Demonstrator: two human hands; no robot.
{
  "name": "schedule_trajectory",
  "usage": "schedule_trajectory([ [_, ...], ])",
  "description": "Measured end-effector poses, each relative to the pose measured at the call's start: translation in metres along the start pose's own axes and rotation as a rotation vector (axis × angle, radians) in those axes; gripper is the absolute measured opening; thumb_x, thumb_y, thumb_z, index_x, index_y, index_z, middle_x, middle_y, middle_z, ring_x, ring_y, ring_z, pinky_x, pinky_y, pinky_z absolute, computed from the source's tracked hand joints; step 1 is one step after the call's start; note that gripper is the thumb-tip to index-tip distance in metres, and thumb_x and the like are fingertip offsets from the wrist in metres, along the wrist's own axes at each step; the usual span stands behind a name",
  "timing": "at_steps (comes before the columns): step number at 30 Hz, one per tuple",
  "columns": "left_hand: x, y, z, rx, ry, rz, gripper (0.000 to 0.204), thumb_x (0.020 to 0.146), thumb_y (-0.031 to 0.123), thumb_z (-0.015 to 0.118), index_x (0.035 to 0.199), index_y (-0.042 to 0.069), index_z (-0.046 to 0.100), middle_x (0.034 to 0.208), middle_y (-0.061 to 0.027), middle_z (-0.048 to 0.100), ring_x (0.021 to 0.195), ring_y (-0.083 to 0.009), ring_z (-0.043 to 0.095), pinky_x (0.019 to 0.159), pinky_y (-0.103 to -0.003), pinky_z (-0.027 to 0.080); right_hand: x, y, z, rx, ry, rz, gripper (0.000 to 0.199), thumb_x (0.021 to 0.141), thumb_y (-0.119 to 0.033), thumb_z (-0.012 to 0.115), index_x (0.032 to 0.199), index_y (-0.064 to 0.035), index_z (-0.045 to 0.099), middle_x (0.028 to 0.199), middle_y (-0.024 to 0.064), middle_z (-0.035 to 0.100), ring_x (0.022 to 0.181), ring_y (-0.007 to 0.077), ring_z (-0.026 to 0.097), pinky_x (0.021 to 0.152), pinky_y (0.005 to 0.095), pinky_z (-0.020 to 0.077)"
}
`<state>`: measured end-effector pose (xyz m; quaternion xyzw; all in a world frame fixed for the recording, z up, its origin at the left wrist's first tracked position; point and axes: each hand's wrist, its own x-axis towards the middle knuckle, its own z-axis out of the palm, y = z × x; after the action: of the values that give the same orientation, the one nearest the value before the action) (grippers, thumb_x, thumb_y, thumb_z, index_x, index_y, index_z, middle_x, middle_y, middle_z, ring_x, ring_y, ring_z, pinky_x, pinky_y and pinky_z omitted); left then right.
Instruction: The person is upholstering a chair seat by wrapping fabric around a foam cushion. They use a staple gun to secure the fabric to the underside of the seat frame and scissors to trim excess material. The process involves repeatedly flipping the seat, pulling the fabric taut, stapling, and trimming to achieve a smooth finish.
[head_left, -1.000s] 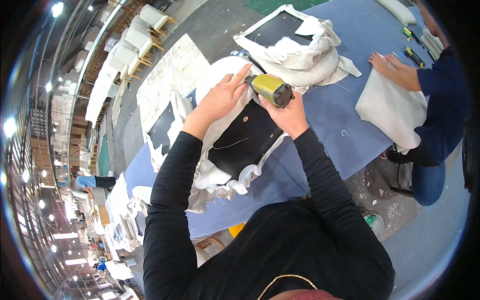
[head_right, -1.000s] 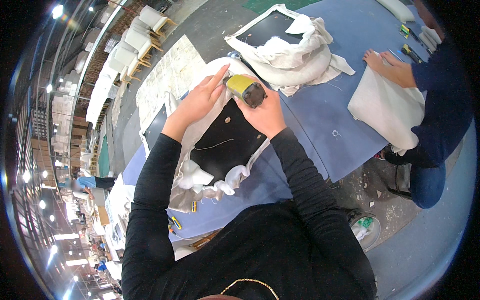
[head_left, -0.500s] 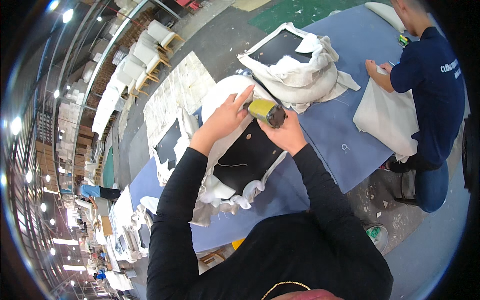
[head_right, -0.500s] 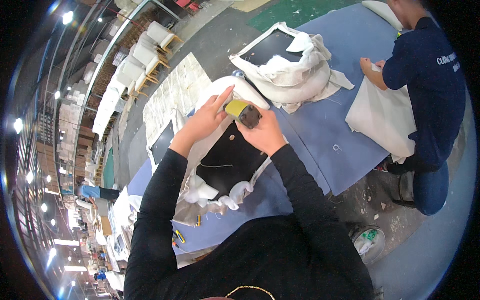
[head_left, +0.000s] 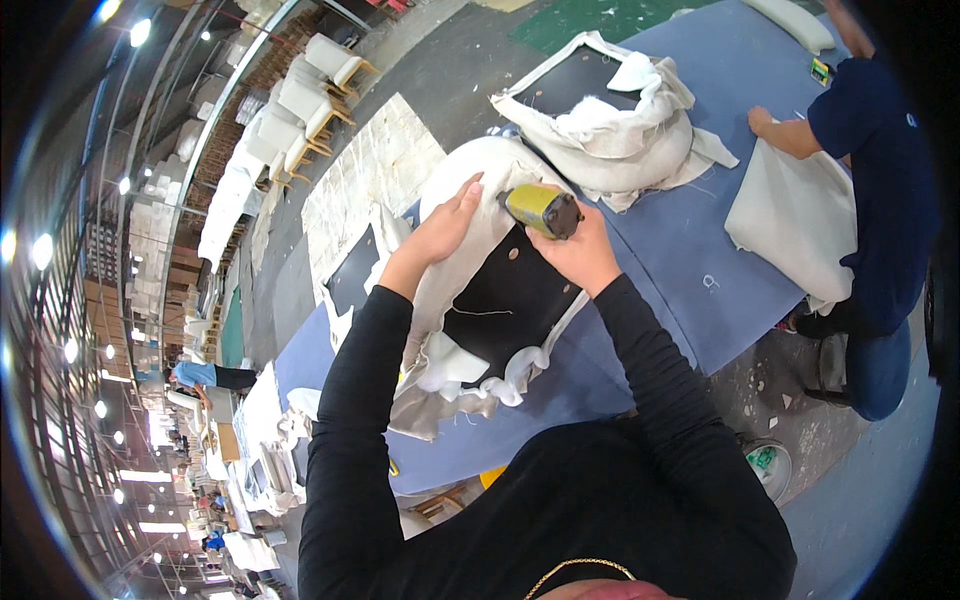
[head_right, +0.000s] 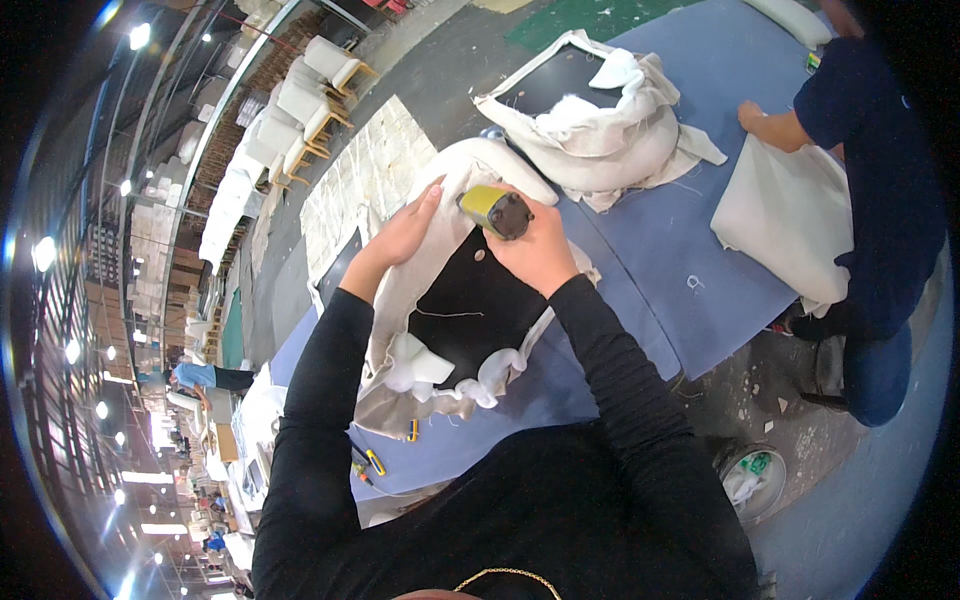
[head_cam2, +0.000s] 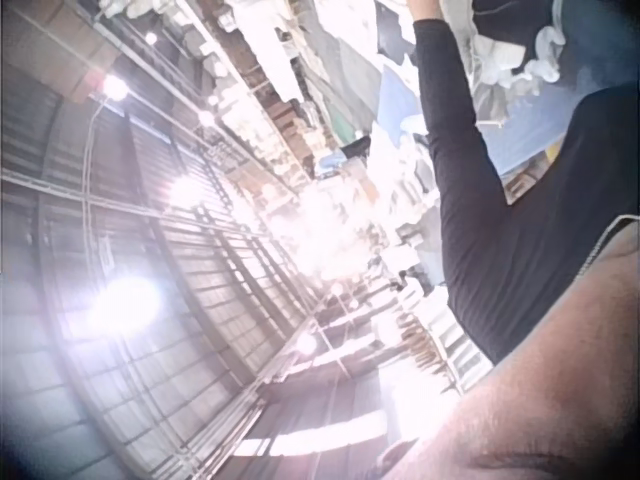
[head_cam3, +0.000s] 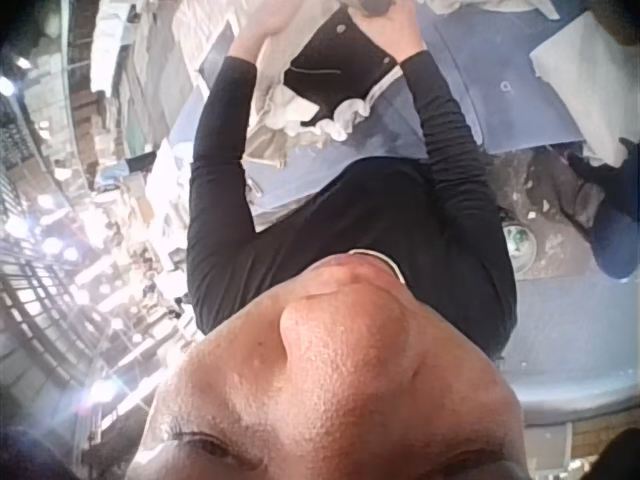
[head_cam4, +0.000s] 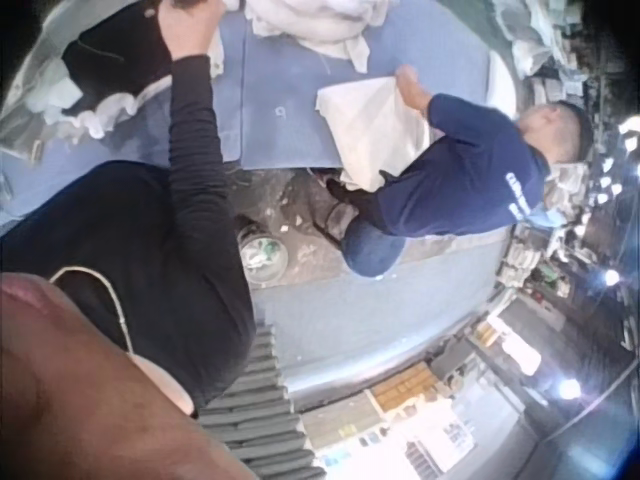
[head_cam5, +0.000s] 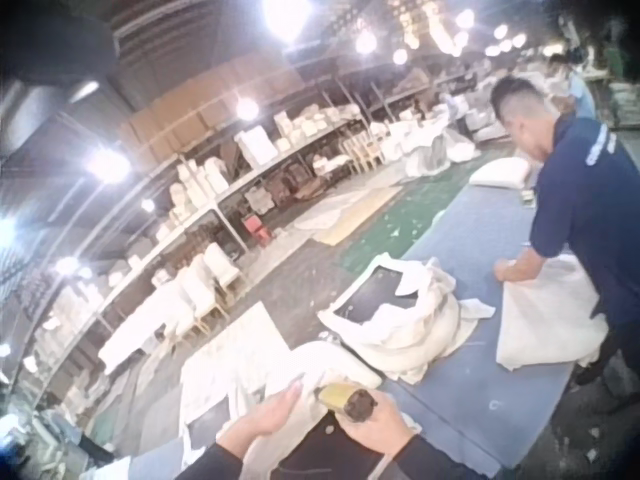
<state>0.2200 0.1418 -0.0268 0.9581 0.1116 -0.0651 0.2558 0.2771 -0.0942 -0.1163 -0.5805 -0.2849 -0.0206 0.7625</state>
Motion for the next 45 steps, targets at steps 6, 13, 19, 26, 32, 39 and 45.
schedule_trajectory([
  [6,-0.026,0.041,0.014,0.281,0.078,0.162,0.064,0.117,0.035,0.046,0.176,0.026,0.023,0.145,-0.0291,0.062,0.133,-0.0495,0.061,0.112,-0.053,0.049,-0.009,-0.002,-0.006,-0.125,-0.007,0.047,0.043,0.087,-0.016,0.087,0.126,-0.0017,0.075,0.111,0.0177,0.082,0.105,0.0301,0.081,0.093,0.0367,0.0612],
  [13,-0.031,0.030,0.017,0.334,0.163,0.254,0.075,0.108,0.024,0.059,0.175,0.034,0.025,0.131,-0.0278,0.064,0.107,-0.0509,0.070,0.093,-0.057,0.059,-0.019,-0.022,0.000,-0.051,-0.058,0.096,0.032,0.088,-0.012,0.086,0.117,0.0018,0.079,0.104,0.0133,0.084,0.094,0.0189,0.080,0.086,0.0330,0.0603],
  [19,-0.035,0.041,0.012,0.310,0.062,0.168,0.086,0.103,0.016,0.064,0.176,0.032,0.022,0.144,-0.0292,0.059,0.126,-0.0495,0.064,0.107,-0.053,0.053,-0.019,-0.031,0.000,-0.055,-0.133,0.129,0.030,0.089,-0.011,0.085,0.115,0.0030,0.079,0.101,0.0115,0.084,0.091,0.0162,0.079,0.084,0.0328,0.0601],
  [26,-0.031,0.020,-0.003,0.074,-0.039,0.249,0.078,0.105,0.034,0.063,0.174,0.023,0.028,0.153,-0.0273,0.056,0.134,-0.0460,0.061,0.115,-0.052,0.048,-0.024,-0.033,0.008,-0.117,-0.163,0.075,0.042,0.087,-0.009,0.083,0.127,0.0007,0.076,0.108,0.0159,0.083,0.100,0.0239,0.081,0.090,0.0335,0.0604],
  [32,-0.033,-0.043,-0.002,-0.138,0.012,-0.366,0.080,0.112,0.071,0.030,0.165,0.014,0.050,0.161,-0.0313,0.053,0.148,-0.0451,0.052,0.125,-0.046,0.039,-0.034,-0.010,0.029,-0.035,-0.124,0.076,0.049,0.088,-0.006,0.082,0.136,-0.0018,0.072,0.115,0.0170,0.082,0.108,0.0251,0.081,0.094,0.0363,0.0604],
  [39,-0.067,0.011,0.014,0.262,0.098,0.072,0.065,0.117,0.037,0.047,0.176,0.022,0.024,0.144,-0.0336,0.062,0.131,-0.0520,0.061,0.114,-0.052,0.048,-0.031,-0.004,0.026,-0.045,-0.121,0.153,0.042,0.089,-0.011,0.085,0.128,0.0011,0.075,0.112,0.0155,0.083,0.104,0.0219,0.081,0.093,0.0349,0.0607],
  [45,-0.074,0.001,0.015,0.286,0.178,0.111,0.070,0.112,0.028,0.058,0.175,0.031,0.027,0.138,-0.0288,0.065,0.123,-0.0486,0.066,0.107,-0.052,0.053,-0.037,-0.017,0.028,-0.084,-0.163,0.054,0.034,0.091,-0.015,0.086,0.121,0.0003,0.079,0.102,0.0107,0.084,0.089,0.0178,0.080,0.082,0.0332,0.0605],
])
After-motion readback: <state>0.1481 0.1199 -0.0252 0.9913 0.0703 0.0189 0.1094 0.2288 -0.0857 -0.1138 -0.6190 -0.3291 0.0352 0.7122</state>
